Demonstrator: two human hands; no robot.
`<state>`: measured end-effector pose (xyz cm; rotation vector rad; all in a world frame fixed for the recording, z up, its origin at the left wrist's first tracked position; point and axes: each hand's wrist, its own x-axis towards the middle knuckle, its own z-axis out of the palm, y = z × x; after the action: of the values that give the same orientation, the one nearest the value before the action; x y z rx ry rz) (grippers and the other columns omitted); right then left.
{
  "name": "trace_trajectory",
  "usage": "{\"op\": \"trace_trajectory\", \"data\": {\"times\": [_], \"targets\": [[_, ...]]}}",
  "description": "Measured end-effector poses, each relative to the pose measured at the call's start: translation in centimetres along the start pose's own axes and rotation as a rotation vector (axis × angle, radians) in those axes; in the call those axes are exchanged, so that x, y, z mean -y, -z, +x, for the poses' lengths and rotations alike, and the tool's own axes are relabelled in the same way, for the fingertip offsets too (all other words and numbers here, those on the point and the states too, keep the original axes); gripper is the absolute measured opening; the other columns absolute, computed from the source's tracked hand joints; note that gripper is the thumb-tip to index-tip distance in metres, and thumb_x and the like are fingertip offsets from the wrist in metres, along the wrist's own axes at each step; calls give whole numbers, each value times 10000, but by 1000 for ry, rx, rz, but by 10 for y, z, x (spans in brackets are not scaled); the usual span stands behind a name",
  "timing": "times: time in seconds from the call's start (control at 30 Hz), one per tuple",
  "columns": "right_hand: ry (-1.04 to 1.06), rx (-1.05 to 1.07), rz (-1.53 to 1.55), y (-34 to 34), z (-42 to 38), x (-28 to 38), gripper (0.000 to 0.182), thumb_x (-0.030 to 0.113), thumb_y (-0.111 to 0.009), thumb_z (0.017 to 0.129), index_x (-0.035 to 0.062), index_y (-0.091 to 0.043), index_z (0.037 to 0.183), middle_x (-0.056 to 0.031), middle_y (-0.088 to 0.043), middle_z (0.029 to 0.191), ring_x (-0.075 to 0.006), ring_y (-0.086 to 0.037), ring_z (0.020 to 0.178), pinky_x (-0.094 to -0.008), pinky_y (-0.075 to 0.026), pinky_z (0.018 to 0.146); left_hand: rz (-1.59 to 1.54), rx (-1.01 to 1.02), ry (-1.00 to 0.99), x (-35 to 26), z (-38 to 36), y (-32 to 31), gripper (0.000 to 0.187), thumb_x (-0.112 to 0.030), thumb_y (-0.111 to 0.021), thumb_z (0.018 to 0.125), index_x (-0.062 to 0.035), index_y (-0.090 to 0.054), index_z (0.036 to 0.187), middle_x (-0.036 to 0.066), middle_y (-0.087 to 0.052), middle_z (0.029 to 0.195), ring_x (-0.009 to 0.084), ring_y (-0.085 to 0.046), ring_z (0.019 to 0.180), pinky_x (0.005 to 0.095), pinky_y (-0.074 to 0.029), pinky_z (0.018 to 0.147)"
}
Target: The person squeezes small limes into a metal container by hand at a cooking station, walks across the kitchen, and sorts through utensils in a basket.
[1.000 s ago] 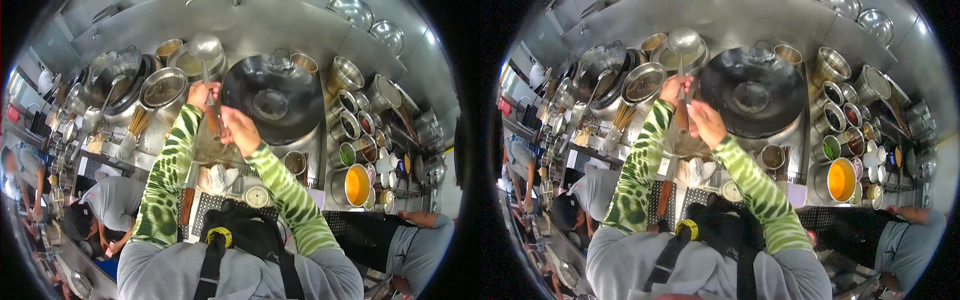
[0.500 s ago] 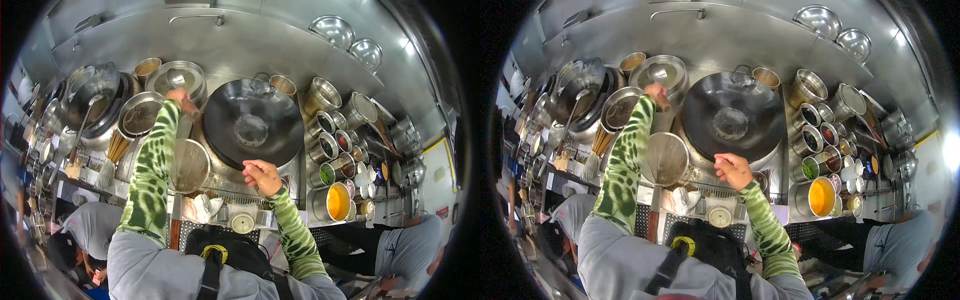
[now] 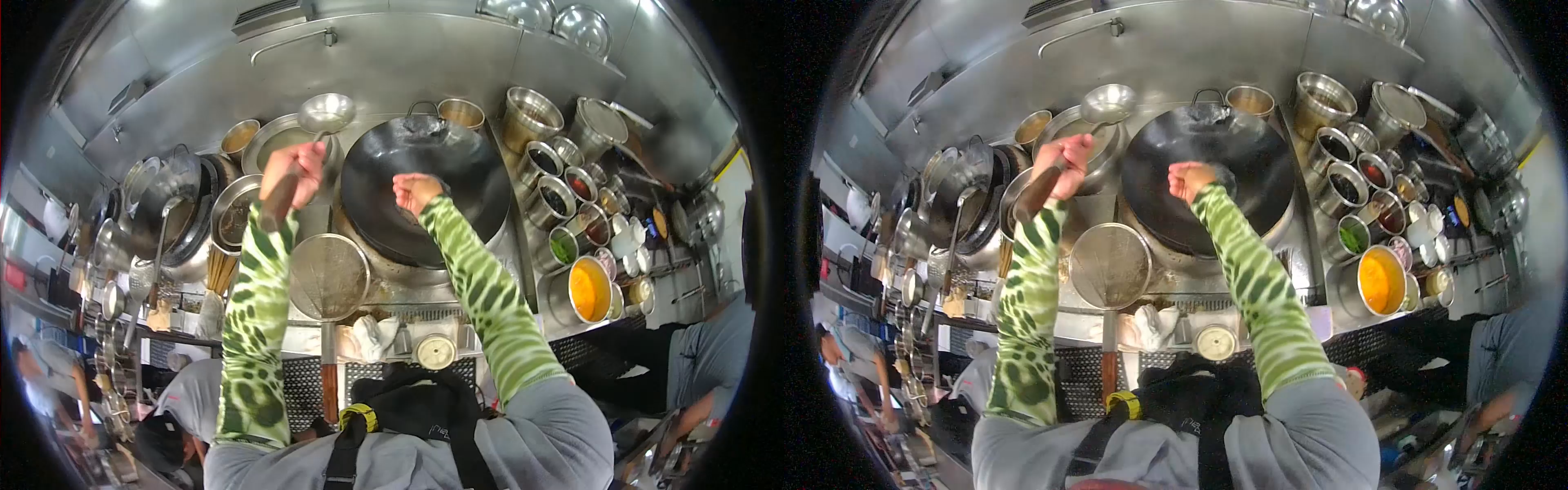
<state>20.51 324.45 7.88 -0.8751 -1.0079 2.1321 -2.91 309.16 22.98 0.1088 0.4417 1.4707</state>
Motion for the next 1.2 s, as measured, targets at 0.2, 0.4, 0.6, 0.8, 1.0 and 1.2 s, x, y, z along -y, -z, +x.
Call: {"op": "trace_trajectory", "data": {"times": [0.2,0.4,0.6,0.8,1.0,1.2], "targets": [[-106,-275,-241,13,38,8,132,89,-556,919,-1,-648,889,-67,-634,716,-159,-588,557,-307,-536,503,-53,-63,287,79,-31,-6,217,-105,-481,963,88,-496,1062,48,-577,701,96,-542,509,211,-479,440],[-74,-486,-313,54,32,-1,186,91,-541,906,-37,-663,851,-105,-649,691,-173,-623,563,-290,-517,469,290,-95,272,131,-44,-2,242,-54,-538,923,20,-506,1151,83,-626,906,46,-527,575,190,-449,442],[-52,-451,-480,82,35,-5,190,119,-562,872,-17,-688,915,-132,-688,757,-197,-661,598,-312,-543,565,897,-134,149,160,-51,-22,301,-24,-613,862,7,-523,1147,49,-623,870,46,-499,536,194,-411,401],[145,-103,-2243,107,65,26,310,264,-574,857,64,-711,1050,-169,-661,1142,-281,-663,993,-356,-522,875,1072,-144,-35,185,-43,-24,470,-22,-634,818,24,-483,1261,34,-601,849,56,-494,521,205,-404,398],[192,-542,-1572,77,-55,113,469,286,-610,875,132,-546,1313,-126,-481,1410,-306,-504,1248,-457,-412,1031,1085,-162,-123,199,-26,-17,384,-21,-618,806,12,-529,1178,32,-589,797,67,-510,531,212,-420,420],[249,-607,-1493,183,-89,115,476,284,-619,864,97,-560,1297,-185,-535,1333,-340,-525,1215,-429,-418,1027,959,-185,-225,227,8,-10,244,-17,-608,793,8,-553,1029,42,-591,753,92,-540,540,226,-449,451]]}}
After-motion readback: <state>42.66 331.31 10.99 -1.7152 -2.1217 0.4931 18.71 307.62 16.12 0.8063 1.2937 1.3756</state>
